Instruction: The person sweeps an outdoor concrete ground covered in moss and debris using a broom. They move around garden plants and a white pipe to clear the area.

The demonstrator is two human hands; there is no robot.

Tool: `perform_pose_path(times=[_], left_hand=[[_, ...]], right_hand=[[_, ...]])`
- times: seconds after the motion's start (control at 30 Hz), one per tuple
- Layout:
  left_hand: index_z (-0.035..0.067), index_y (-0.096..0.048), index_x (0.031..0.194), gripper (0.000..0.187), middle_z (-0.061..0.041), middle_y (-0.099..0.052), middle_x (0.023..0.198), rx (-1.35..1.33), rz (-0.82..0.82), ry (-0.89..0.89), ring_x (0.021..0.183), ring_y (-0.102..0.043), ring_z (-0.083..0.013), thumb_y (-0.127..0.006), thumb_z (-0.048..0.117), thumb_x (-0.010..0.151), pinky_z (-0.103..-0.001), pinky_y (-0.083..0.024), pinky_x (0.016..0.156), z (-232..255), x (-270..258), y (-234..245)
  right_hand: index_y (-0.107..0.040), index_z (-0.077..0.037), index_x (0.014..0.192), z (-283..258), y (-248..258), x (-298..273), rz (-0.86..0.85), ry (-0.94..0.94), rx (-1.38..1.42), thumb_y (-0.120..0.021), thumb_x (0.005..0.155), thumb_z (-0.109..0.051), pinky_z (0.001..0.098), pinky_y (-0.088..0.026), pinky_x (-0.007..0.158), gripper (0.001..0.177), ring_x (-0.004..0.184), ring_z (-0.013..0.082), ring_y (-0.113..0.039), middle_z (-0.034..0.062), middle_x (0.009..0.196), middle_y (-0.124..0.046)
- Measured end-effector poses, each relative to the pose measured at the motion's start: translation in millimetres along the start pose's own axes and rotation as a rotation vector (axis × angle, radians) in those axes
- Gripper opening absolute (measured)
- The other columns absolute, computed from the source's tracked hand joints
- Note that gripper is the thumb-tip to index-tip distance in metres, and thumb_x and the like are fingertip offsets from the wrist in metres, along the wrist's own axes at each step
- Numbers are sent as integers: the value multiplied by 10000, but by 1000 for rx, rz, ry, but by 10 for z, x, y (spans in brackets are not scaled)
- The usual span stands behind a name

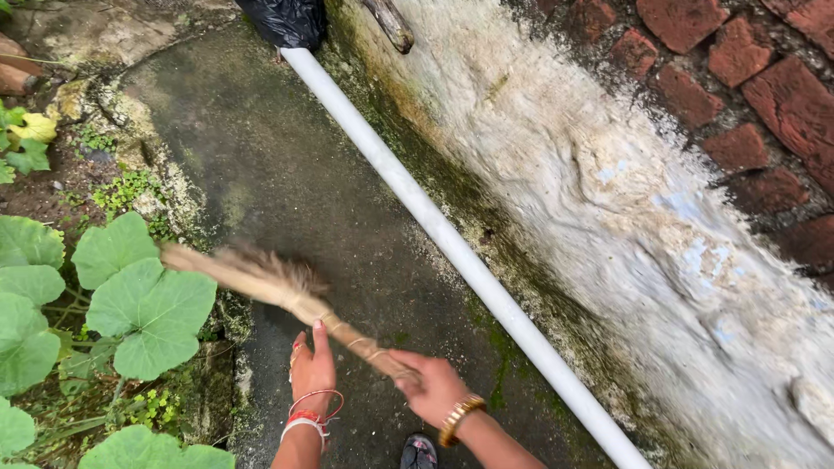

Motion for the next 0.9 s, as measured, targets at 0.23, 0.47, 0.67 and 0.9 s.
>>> perform_pose_path(times=[0.23,0.47,0.67,0.9], left_hand=[[5,-426,1523,882,-261,-458,1536,-2,-64,-36,1450,-422,-395,-371,689,968,-445,-321,1193,-172,-74,95],[25,-381,1548,907,-265,-449,1534,3,-109,-16,1439,-426,-400,-352,707,952,-449,-327,1182,-242,-175,303],[3,-363,1577,951,-326,-506,1490,102,-135,34,1425,-475,-428,-326,736,972,-456,-359,1196,-408,-231,481],[-14,-366,1548,925,-299,-427,1542,67,-81,-83,1451,-407,-413,-370,709,972,-450,-317,1194,-524,-373,332]], right_hand=[[-621,-248,1385,728,107,-163,459,-142,122,-744,867,-140,304,-562,626,543,673,117,-694,39,966,-781],[-687,-224,1345,327,-748,142,242,-318,358,-724,838,-52,329,-531,575,537,621,150,-655,63,867,-760],[-654,-129,1362,-146,-1327,8,-29,77,408,-712,881,-14,271,-564,674,498,803,86,-708,34,1044,-792],[-624,-302,1406,580,-984,-1000,299,-187,275,-668,897,-138,272,-594,631,537,743,78,-709,-15,1059,-809]])
Point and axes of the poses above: each hand's wrist, its own x-axis towards the middle knuckle, its own y-axis out of the back of the hand, z = x × y, the point moved 2 cm from there along x, towards the middle knuckle
